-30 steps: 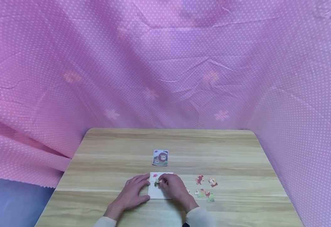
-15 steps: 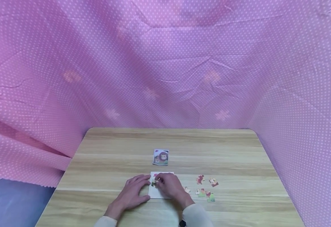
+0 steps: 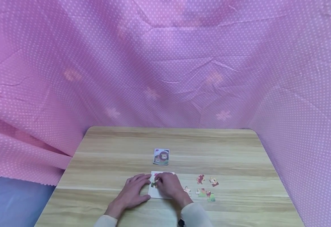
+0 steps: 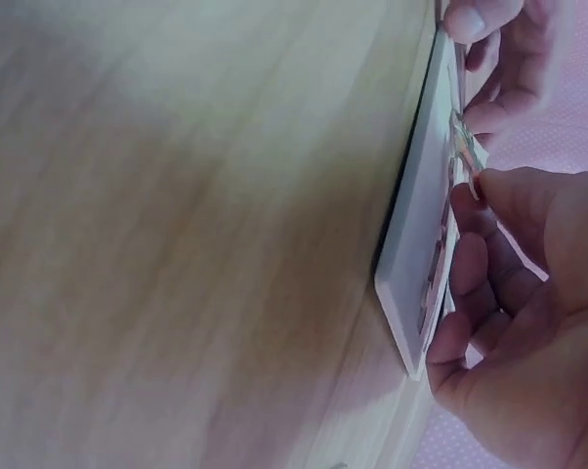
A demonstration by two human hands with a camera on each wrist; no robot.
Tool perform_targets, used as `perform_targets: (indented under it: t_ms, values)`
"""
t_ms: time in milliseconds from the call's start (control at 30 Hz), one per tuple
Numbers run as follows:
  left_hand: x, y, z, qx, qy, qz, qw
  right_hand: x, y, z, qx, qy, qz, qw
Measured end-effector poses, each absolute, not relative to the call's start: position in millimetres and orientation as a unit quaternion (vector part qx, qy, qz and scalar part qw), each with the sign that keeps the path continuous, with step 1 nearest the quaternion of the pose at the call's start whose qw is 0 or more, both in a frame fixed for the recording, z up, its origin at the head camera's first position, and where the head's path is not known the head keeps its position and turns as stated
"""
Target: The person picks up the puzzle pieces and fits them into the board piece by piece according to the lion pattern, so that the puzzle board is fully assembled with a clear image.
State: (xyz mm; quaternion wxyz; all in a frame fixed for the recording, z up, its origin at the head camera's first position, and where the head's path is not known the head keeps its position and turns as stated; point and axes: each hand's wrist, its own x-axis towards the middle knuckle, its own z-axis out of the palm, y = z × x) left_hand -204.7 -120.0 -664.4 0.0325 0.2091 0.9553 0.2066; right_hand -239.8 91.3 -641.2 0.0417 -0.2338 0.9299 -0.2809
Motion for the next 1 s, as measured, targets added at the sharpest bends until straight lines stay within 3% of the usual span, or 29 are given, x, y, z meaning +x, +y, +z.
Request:
perform_targets:
  t_ms: [633,1000]
  values:
    - [-200,-120,-664,0.211,0.957,0.195,0.030,-226,90,-649,-0.231,0.956,-0.177,-0.037]
    - [-198,-120,-662,0.208,0.958,0.194,0.037,-221,86,-646,-0.259,0.947,-0.187,-0.042]
